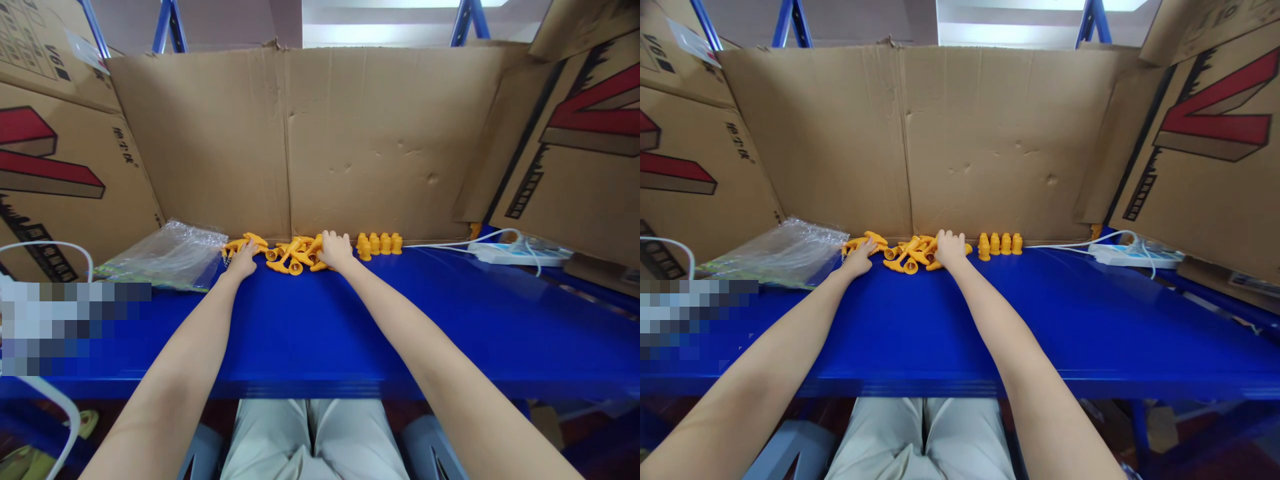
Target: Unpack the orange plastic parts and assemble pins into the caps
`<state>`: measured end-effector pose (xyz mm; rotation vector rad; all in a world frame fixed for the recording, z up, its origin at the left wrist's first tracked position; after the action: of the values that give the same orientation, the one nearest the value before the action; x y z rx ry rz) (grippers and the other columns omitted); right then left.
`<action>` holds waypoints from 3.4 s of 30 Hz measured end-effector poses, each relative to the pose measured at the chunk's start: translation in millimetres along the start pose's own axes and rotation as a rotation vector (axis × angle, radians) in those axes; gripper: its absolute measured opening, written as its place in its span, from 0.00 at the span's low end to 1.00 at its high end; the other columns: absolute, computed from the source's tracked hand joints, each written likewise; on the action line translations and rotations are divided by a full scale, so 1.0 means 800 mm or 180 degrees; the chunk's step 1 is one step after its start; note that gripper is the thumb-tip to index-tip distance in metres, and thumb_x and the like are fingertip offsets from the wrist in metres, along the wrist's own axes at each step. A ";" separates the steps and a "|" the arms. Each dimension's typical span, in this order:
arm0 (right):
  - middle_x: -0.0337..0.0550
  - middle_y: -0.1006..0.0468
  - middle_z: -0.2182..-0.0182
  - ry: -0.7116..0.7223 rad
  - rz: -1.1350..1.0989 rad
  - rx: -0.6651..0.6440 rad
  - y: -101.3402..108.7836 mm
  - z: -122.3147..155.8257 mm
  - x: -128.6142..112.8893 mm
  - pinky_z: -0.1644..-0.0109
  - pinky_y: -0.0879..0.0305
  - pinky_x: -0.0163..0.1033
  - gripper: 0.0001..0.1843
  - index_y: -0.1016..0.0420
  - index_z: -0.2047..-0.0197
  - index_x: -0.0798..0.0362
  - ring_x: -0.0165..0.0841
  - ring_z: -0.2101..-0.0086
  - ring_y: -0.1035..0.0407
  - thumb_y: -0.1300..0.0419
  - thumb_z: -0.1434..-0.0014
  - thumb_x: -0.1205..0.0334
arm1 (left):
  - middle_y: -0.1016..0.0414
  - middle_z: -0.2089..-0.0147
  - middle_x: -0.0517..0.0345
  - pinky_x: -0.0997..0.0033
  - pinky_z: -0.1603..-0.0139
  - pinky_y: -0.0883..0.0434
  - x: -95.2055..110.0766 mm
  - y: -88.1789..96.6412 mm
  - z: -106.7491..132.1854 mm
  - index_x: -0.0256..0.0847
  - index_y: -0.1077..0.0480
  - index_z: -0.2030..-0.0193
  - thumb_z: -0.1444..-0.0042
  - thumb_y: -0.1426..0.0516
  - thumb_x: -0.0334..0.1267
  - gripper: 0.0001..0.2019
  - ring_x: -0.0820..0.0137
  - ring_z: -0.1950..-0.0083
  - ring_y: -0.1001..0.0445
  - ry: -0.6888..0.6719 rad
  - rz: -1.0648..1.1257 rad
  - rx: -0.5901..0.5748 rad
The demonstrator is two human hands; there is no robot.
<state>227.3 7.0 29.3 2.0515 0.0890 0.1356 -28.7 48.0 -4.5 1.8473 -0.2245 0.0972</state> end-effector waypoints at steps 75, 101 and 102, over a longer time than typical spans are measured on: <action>0.49 0.23 0.59 0.1380 0.0034 0.1881 0.036 0.044 0.038 0.41 0.57 0.51 0.18 0.29 0.59 0.54 0.38 0.54 0.35 0.59 0.37 0.73 | 0.55 0.88 0.69 0.76 0.84 0.40 0.151 0.075 0.065 0.41 0.30 0.73 0.47 0.50 0.43 0.12 0.79 0.89 0.56 -0.0337 0.3025 -0.2731; 0.49 0.26 0.70 -0.1718 -0.1528 0.0236 -0.047 0.027 0.194 0.62 0.38 0.43 0.09 0.26 0.70 0.54 0.41 0.64 0.30 0.34 0.53 0.58 | 0.34 0.76 0.63 0.76 0.79 0.38 0.041 0.043 0.004 0.34 0.30 0.50 0.54 0.47 0.29 0.21 0.78 0.81 0.38 0.0936 0.2945 0.1033; 0.46 0.26 0.71 -0.1735 -0.1567 0.0156 -0.052 0.027 0.198 0.63 0.37 0.42 0.09 0.27 0.72 0.53 0.41 0.65 0.29 0.34 0.53 0.58 | 0.30 0.72 0.59 0.76 0.76 0.36 0.032 0.039 0.002 0.35 0.31 0.49 0.54 0.46 0.30 0.22 0.76 0.78 0.35 0.0937 0.2816 0.1123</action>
<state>386.9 26.7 -8.5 1.9855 0.2534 -0.7302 -10.1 35.4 28.8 1.9178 -0.8438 1.0660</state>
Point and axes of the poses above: each hand's wrist, its own z-axis away from the middle knuckle, its own y-axis out of the back of the hand, x = y × z, the point moved 1 cm from there along -z, towards the middle knuckle
